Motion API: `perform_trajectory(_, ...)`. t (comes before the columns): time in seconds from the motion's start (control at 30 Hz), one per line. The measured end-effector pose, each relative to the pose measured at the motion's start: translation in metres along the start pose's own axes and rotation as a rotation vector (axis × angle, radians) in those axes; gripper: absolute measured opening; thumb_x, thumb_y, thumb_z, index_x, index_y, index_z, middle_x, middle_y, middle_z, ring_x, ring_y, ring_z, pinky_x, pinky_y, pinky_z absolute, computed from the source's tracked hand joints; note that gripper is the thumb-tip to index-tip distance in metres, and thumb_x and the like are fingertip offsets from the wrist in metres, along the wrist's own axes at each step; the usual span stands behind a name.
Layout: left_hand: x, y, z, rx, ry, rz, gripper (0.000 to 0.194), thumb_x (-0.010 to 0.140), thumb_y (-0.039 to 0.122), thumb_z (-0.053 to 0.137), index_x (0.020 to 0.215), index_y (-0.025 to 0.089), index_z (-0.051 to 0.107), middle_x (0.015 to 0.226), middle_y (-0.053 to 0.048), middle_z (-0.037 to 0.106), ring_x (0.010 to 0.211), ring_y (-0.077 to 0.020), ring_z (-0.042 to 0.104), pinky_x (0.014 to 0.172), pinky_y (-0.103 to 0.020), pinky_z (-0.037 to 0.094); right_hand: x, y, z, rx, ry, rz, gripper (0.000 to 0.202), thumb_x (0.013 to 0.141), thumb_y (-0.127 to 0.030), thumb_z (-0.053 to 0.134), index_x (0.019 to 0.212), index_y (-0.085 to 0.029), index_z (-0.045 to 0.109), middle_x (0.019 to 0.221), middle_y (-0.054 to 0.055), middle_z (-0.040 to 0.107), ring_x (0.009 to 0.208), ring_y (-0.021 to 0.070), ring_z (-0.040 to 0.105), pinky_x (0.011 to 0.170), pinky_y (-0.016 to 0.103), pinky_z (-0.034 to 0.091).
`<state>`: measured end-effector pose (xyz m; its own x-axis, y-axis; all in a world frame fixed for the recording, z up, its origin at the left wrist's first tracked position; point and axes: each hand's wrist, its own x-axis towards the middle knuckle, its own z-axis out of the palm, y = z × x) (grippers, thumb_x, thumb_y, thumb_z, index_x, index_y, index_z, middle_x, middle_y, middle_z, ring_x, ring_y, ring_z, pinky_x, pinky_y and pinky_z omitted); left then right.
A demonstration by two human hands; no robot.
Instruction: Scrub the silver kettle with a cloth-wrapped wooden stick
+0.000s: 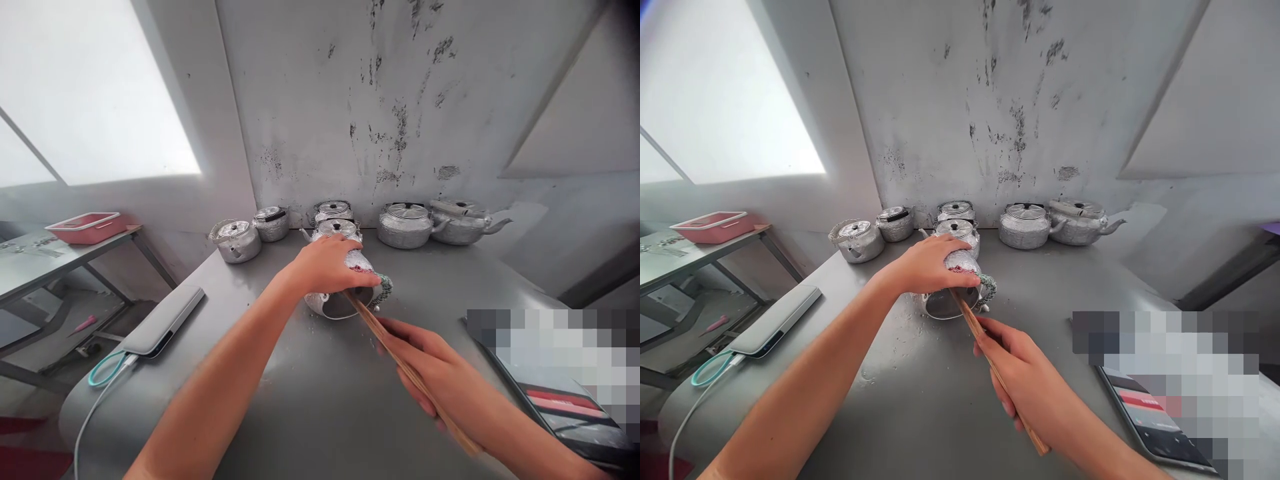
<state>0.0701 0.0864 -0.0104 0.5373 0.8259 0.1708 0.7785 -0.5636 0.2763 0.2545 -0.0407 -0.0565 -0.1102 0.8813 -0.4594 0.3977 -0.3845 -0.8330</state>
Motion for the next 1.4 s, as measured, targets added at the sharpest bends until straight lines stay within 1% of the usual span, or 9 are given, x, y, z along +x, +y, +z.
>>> perform_trajectory(0.13, 0.000, 0.000, 0.000, -0.006, 0.002, 0.005, 0.082, 0.076, 0.083, 0.050, 0.140, 0.032, 0.053, 0.151, -0.005, 0.045, 0.138, -0.0351, 0.040, 0.106, -0.045, 0.040, 0.001, 0.001, -0.002, 0.037, 0.005, 0.071, 0.049, 0.091, -0.067, 0.042, 0.100, -0.022, 0.057, 0.044, -0.008, 0.037, 0.047, 0.0114, 0.034, 0.039, 0.018, 0.034)
perform_trajectory(0.6, -0.001, 0.001, -0.002, -0.011, 0.001, 0.004, 0.083, 0.076, 0.082, 0.050, 0.140, 0.030, 0.053, 0.151, -0.005, 0.046, 0.137, -0.0365, 0.040, 0.107, -0.045, 0.040, 0.000, 0.000, 0.001, 0.209, -0.002, 0.155, 0.048, 0.090, -0.062, 0.050, 0.116, -0.022, 0.050, 0.048, -0.009, 0.042, 0.043, 0.0101, 0.033, 0.036, 0.017, 0.030)
perform_trajectory(0.7, -0.001, 0.001, -0.002, -0.013, -0.001, 0.009, 0.084, 0.076, 0.084, 0.048, 0.141, 0.030, 0.052, 0.151, -0.004, 0.045, 0.137, -0.0364, 0.040, 0.106, -0.044, 0.040, -0.001, -0.001, 0.002, 0.245, 0.018, 0.145, 0.048, 0.090, -0.063, 0.049, 0.118, -0.024, 0.048, 0.052, -0.007, 0.048, 0.044, 0.0097, 0.034, 0.036, 0.017, 0.030)
perform_trajectory(0.77, -0.001, 0.000, -0.002, -0.013, -0.002, 0.008, 0.083, 0.077, 0.083, 0.048, 0.141, 0.030, 0.052, 0.151, -0.004, 0.045, 0.137, -0.0364, 0.040, 0.106, -0.044, 0.041, -0.002, -0.004, 0.003, 0.252, 0.021, 0.148, 0.042, 0.092, -0.058, 0.047, 0.116, -0.024, 0.048, 0.054, -0.007, 0.050, 0.042, 0.0089, 0.032, 0.035, 0.018, 0.029)
perform_trajectory(0.87, -0.001, 0.000, -0.001, -0.013, 0.003, 0.006, 0.082, 0.077, 0.082, 0.050, 0.140, 0.031, 0.053, 0.151, -0.005, 0.046, 0.137, -0.0355, 0.041, 0.106, -0.044, 0.041, -0.004, -0.006, 0.001, 0.230, 0.009, 0.162, 0.035, 0.093, -0.053, 0.048, 0.110, -0.023, 0.050, 0.049, -0.008, 0.043, 0.041, 0.0095, 0.031, 0.034, 0.018, 0.028)
perform_trajectory(1.0, -0.001, -0.001, 0.000, -0.024, 0.009, 0.002, 0.083, 0.075, 0.084, 0.050, 0.140, 0.032, 0.053, 0.151, -0.005, 0.046, 0.138, -0.0352, 0.040, 0.106, -0.044, 0.041, -0.005, -0.004, -0.006, 0.240, -0.011, 0.061, 0.034, 0.091, -0.058, 0.049, 0.098, -0.024, 0.053, 0.041, -0.009, 0.037, 0.040, 0.0105, 0.029, 0.035, 0.019, 0.032)
perform_trajectory(1.1, -0.001, -0.002, -0.001, -0.021, 0.004, 0.006, 0.084, 0.076, 0.084, 0.050, 0.141, 0.031, 0.053, 0.150, -0.005, 0.047, 0.137, -0.0347, 0.042, 0.106, -0.044, 0.040, -0.003, -0.002, -0.009, 0.228, -0.050, 0.010, 0.031, 0.091, -0.055, 0.050, 0.088, -0.025, 0.051, 0.038, -0.010, 0.034, 0.038, 0.0096, 0.024, 0.034, 0.018, 0.030)
perform_trajectory(1.2, -0.001, -0.002, -0.002, -0.021, 0.001, 0.011, 0.083, 0.076, 0.083, 0.050, 0.141, 0.031, 0.052, 0.149, -0.005, 0.048, 0.135, -0.0337, 0.044, 0.106, -0.044, 0.040, -0.001, 0.000, -0.009, 0.252, -0.058, 0.014, 0.028, 0.091, -0.052, 0.049, 0.089, -0.024, 0.052, 0.037, -0.010, 0.033, 0.036, 0.0093, 0.023, 0.033, 0.018, 0.029)
perform_trajectory(1.4, 0.000, -0.001, -0.005, -0.019, -0.014, 0.032, 0.079, 0.078, 0.080, 0.052, 0.141, 0.032, 0.052, 0.147, -0.003, 0.049, 0.133, -0.0319, 0.045, 0.106, -0.040, 0.039, -0.004, -0.004, -0.001, 0.311, 0.016, 0.060, 0.025, 0.088, -0.047, 0.053, 0.094, -0.023, 0.055, 0.043, -0.009, 0.037, 0.036, 0.0079, 0.024, 0.031, 0.016, 0.028)
